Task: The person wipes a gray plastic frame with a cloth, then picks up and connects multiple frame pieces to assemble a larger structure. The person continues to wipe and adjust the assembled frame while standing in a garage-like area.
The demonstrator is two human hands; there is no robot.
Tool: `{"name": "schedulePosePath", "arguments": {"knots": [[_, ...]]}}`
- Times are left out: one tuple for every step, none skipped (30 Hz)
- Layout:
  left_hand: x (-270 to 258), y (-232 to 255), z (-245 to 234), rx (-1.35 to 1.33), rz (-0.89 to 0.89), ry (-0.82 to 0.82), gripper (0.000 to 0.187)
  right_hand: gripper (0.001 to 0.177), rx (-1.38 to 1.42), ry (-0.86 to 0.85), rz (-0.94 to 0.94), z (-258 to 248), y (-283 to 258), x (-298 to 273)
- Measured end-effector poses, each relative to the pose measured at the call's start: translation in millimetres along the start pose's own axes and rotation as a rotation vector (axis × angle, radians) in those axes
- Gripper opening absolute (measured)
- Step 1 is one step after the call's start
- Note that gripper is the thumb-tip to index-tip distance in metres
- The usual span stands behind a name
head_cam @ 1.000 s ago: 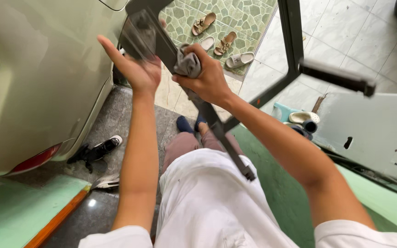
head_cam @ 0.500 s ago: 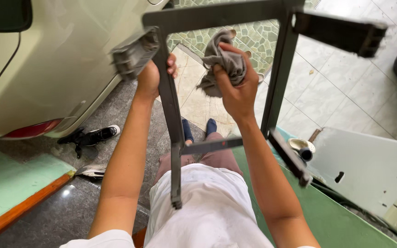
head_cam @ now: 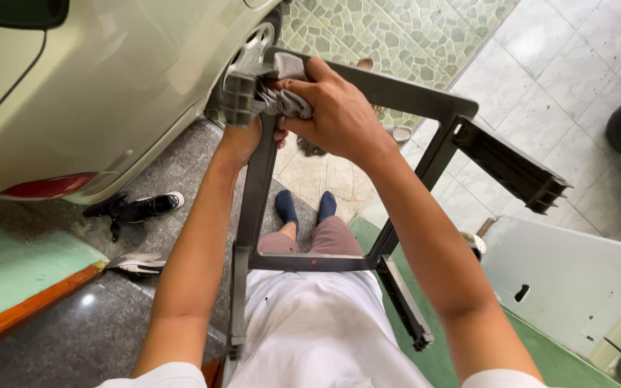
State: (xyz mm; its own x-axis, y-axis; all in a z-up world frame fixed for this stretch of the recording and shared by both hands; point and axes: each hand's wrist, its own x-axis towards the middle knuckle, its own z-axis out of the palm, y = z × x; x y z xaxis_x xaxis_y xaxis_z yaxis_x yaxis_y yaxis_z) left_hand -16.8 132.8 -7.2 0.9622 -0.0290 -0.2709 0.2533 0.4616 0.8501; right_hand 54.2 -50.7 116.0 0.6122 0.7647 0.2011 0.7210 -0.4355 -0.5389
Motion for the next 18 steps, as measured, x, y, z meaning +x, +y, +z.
{"name": "schedulePosePath", "arguments": {"knots": [[-0.3, 3.4, 5.6, -0.048, -0.038, 0.043, 0.033, 0.046, -0.02, 0.028, -0.044, -1.5, 0.1, -2.4], [1.8, 3.3, 12.0, -0.097, -0.077, 0.087, 0.036, 0.044, -0.135, 0.01, 0.023, -0.9, 1.1, 0.1], [1.6, -0.3, 15.8, -0.145, -0.12, 0.133, 0.038, 0.042, -0.245, -0.011, 0.092, 1.5, 1.8, 2.8], [1.1, -2.6, 11.4, -0.175, -0.142, 0.074, 0.036, 0.041, -0.355, -0.033, 0.161, 2.9, 2.5, 3.6], [6.7, -1.0, -1.2, -0.198, -0.159, 0.007, 0.035, 0.039, -0.269, 0.037, 0.195, -0.5, 4.8, 1.0], [12.6, -2.3, -11.6, -0.221, -0.176, -0.06, 0.033, 0.037, -0.181, 0.108, 0.226, -8.5, 7.5, -8.0], [16.1, -9.3, -12.5, -0.2, -0.161, -0.02, 0.029, 0.036, -0.097, 0.169, 0.249, -17.6, 10.5, -17.6], [19.8, -15.0, -13.9, -0.178, -0.146, 0.02, 0.026, 0.039, 0.047, 0.181, 0.136, -20.9, 12.8, -20.1], [16.8, -18.5, -23.9, -0.149, -0.149, 0.069, 0.024, 0.042, 0.208, 0.19, 0.034, -14.2, 10.1, -19.1], [14.9, -22.8, -29.7, -0.042, -0.003, 0.088, 0.019, 0.045, 0.37, 0.199, -0.067, -6.8, 7.5, -17.9], [21.8, -27.8, -23.1, 0.06, 0.152, 0.084, 0.015, 0.045, 0.368, 0.226, -0.047, 1.6, 4.4, -17.1], [26.5, -29.8, -15.6, 0.161, 0.309, 0.076, 0.011, 0.044, 0.367, 0.253, -0.026, 15.5, -3.7, -13.9], [25.9, -28.3, -11.9, 0.171, 0.225, 0.106, 0.012, 0.044, 0.372, 0.274, -0.006, 23.3, -9.1, -13.0], [25.3, -24.7, -9.6, 0.182, 0.14, 0.135, 0.016, 0.043, 0.318, 0.251, 0.029, 22.5, -8.5, -15.0], [27.0, -19.1, -10.1, 0.198, 0.061, 0.164, 0.021, 0.042, 0.265, 0.233, 0.058, 21.4, -7.1, -12.5], [30.6, -17.1, -9.9, 0.044, -0.008, 0.116, 0.023, 0.041, 0.212, 0.214, 0.087, 20.1, -6.0, -10.2], [29.3, -21.4, -10.2, -0.113, -0.082, 0.073, 0.029, 0.036, 0.185, 0.213, 0.152, 17.9, -4.6, -12.4], [26.5, -26.2, -14.0, -0.271, -0.155, 0.03, 0.037, 0.031, 0.156, 0.211, 0.218, 13.6, -0.6, -12.8]]}}
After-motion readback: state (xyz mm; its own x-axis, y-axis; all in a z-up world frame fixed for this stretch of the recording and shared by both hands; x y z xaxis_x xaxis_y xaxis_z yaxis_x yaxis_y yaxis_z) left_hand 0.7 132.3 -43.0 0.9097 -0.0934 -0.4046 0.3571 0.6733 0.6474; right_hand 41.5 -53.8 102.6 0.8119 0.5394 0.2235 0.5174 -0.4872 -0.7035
